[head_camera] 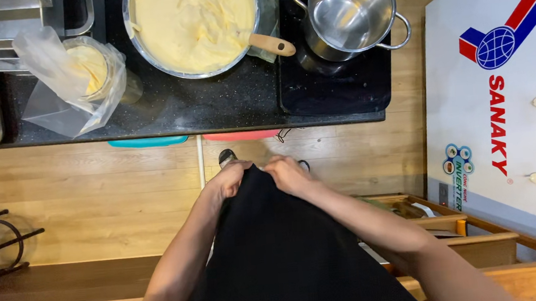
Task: The person fills a clear pastry bag with cream from a bowl, ties it off, and wipes off spilled cream from their hands, leg, and the floor with paper towels.
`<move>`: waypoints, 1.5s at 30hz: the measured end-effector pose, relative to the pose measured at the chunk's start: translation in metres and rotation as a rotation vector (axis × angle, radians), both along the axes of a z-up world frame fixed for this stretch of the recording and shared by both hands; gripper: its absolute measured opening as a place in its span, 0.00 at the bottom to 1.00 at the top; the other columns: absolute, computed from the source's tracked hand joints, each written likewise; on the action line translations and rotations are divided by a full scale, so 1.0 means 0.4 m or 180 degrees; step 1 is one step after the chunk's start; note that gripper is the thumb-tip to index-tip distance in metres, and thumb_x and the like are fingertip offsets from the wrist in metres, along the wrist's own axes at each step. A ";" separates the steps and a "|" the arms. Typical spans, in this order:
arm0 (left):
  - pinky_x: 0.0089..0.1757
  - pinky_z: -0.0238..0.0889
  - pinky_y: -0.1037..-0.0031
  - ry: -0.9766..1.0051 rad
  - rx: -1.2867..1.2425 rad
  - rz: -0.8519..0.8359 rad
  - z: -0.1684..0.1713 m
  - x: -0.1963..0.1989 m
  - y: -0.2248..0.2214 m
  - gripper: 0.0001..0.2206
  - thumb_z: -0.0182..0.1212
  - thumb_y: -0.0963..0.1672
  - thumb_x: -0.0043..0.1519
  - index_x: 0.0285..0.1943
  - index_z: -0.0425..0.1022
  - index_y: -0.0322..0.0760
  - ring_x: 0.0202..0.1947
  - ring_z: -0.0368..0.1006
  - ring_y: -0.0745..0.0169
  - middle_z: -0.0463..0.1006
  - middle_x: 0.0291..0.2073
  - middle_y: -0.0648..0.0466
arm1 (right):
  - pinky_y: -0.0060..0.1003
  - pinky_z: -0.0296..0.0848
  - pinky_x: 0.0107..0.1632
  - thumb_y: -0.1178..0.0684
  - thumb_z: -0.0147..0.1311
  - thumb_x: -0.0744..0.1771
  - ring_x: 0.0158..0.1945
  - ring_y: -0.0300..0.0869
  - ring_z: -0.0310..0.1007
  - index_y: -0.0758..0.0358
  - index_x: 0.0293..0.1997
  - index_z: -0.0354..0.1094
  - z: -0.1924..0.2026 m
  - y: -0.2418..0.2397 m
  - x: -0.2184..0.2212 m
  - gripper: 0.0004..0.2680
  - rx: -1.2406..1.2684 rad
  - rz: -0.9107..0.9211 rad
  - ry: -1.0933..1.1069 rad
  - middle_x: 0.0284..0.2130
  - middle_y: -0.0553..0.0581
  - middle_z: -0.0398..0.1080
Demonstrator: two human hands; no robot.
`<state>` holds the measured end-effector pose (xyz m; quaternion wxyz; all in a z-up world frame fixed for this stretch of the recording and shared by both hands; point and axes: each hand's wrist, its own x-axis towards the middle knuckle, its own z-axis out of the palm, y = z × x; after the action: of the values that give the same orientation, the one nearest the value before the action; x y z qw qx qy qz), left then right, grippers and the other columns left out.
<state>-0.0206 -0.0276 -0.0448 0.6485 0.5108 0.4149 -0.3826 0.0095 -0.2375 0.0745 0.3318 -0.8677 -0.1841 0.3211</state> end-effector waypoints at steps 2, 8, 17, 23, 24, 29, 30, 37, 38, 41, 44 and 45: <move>0.27 0.77 0.61 -0.0031 0.0178 -0.0103 -0.065 -0.002 -0.004 0.14 0.63 0.46 0.63 0.51 0.79 0.29 0.27 0.82 0.48 0.76 0.28 0.42 | 0.37 0.77 0.45 0.50 0.50 0.69 0.44 0.49 0.78 0.45 0.42 0.78 0.002 0.002 -0.015 0.07 -0.0082 0.0035 0.0051 0.37 0.52 0.76; 0.32 0.74 0.57 -0.0252 0.0629 -0.0562 0.129 0.068 -0.031 0.17 0.65 0.49 0.61 0.53 0.81 0.34 0.37 0.80 0.49 0.78 0.38 0.40 | 0.44 0.78 0.50 0.52 0.54 0.69 0.47 0.53 0.77 0.51 0.46 0.80 0.023 -0.036 0.010 0.07 0.0471 -0.0403 -0.0363 0.39 0.57 0.76; 0.30 0.75 0.60 -0.0285 0.0495 -0.0235 0.032 0.019 -0.038 0.18 0.61 0.46 0.63 0.55 0.77 0.25 0.32 0.77 0.50 0.71 0.34 0.40 | 0.44 0.77 0.45 0.57 0.53 0.68 0.42 0.56 0.77 0.57 0.43 0.80 0.092 -0.028 -0.008 0.07 0.0682 0.0432 -0.0504 0.34 0.58 0.75; 0.56 0.65 0.51 -0.0472 0.0566 -0.0107 0.258 0.076 -0.086 0.24 0.58 0.48 0.63 0.65 0.72 0.27 0.60 0.67 0.52 0.73 0.55 0.39 | 0.42 0.78 0.44 0.56 0.60 0.65 0.41 0.49 0.80 0.52 0.38 0.80 0.130 -0.040 -0.033 0.03 0.1303 0.0980 0.0203 0.32 0.51 0.77; 0.54 0.67 0.51 -0.0506 0.0620 -0.0024 0.202 0.073 -0.091 0.22 0.58 0.48 0.64 0.64 0.74 0.29 0.61 0.67 0.47 0.72 0.56 0.38 | 0.44 0.78 0.42 0.56 0.61 0.65 0.40 0.51 0.80 0.53 0.37 0.79 0.141 -0.043 -0.031 0.02 0.1374 0.1101 0.0193 0.31 0.53 0.76; 0.47 0.72 0.46 -0.0682 0.0716 0.0307 -0.015 0.079 -0.056 0.19 0.61 0.47 0.64 0.61 0.76 0.31 0.57 0.73 0.40 0.75 0.53 0.34 | 0.43 0.78 0.39 0.58 0.60 0.65 0.39 0.50 0.80 0.55 0.36 0.78 0.268 -0.054 -0.003 0.03 0.1353 0.1558 0.0541 0.32 0.53 0.77; 0.46 0.73 0.46 -0.0691 0.0665 0.0352 -0.027 0.082 -0.055 0.20 0.57 0.47 0.65 0.63 0.74 0.29 0.56 0.74 0.40 0.75 0.52 0.34 | 0.45 0.78 0.39 0.59 0.59 0.65 0.40 0.52 0.80 0.56 0.37 0.78 0.296 -0.067 -0.001 0.03 0.1329 0.1580 0.0651 0.34 0.55 0.77; 0.42 0.74 0.51 -0.0715 0.0361 0.0432 -0.162 0.064 -0.001 0.19 0.55 0.47 0.66 0.61 0.72 0.27 0.47 0.76 0.44 0.75 0.44 0.39 | 0.42 0.78 0.50 0.56 0.57 0.68 0.41 0.43 0.78 0.54 0.41 0.80 0.553 -0.176 0.033 0.05 0.1680 0.1557 0.2133 0.37 0.53 0.79; 0.42 0.74 0.51 -0.0711 0.0357 0.0428 -0.266 0.067 0.017 0.19 0.55 0.47 0.66 0.61 0.72 0.27 0.47 0.76 0.44 0.75 0.44 0.39 | 0.42 0.78 0.50 0.56 0.57 0.68 0.41 0.43 0.78 0.54 0.41 0.80 0.534 -0.182 0.028 0.05 0.1679 0.1551 0.2136 0.37 0.53 0.79; 0.36 0.75 0.57 -0.0892 0.0524 0.0152 -0.393 0.095 0.046 0.14 0.61 0.46 0.65 0.55 0.79 0.34 0.42 0.76 0.49 0.76 0.40 0.43 | 0.43 0.76 0.52 0.58 0.58 0.67 0.42 0.43 0.78 0.54 0.43 0.81 0.444 -0.173 0.040 0.06 0.2073 0.0667 0.1613 0.37 0.52 0.79; 0.40 0.73 0.52 -0.0784 0.0683 -0.0090 -0.120 0.081 -0.019 0.15 0.61 0.48 0.64 0.54 0.82 0.36 0.48 0.75 0.46 0.77 0.45 0.38 | 0.38 0.73 0.43 0.57 0.60 0.67 0.36 0.42 0.74 0.60 0.44 0.80 0.256 -0.113 0.027 0.04 0.1799 0.0221 -0.0014 0.33 0.56 0.76; 0.42 0.72 0.56 -0.0596 0.0703 -0.0171 -0.004 0.078 -0.056 0.16 0.61 0.49 0.64 0.55 0.81 0.38 0.49 0.75 0.47 0.77 0.46 0.42 | 0.39 0.74 0.42 0.57 0.58 0.68 0.37 0.46 0.75 0.58 0.44 0.80 0.174 -0.089 0.004 0.05 0.1625 0.0223 -0.0381 0.33 0.56 0.75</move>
<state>0.0107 -0.0501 -0.0464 0.6137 0.6234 0.3784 -0.3025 0.0112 -0.2733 0.1441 0.5172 -0.7664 -0.3084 0.2237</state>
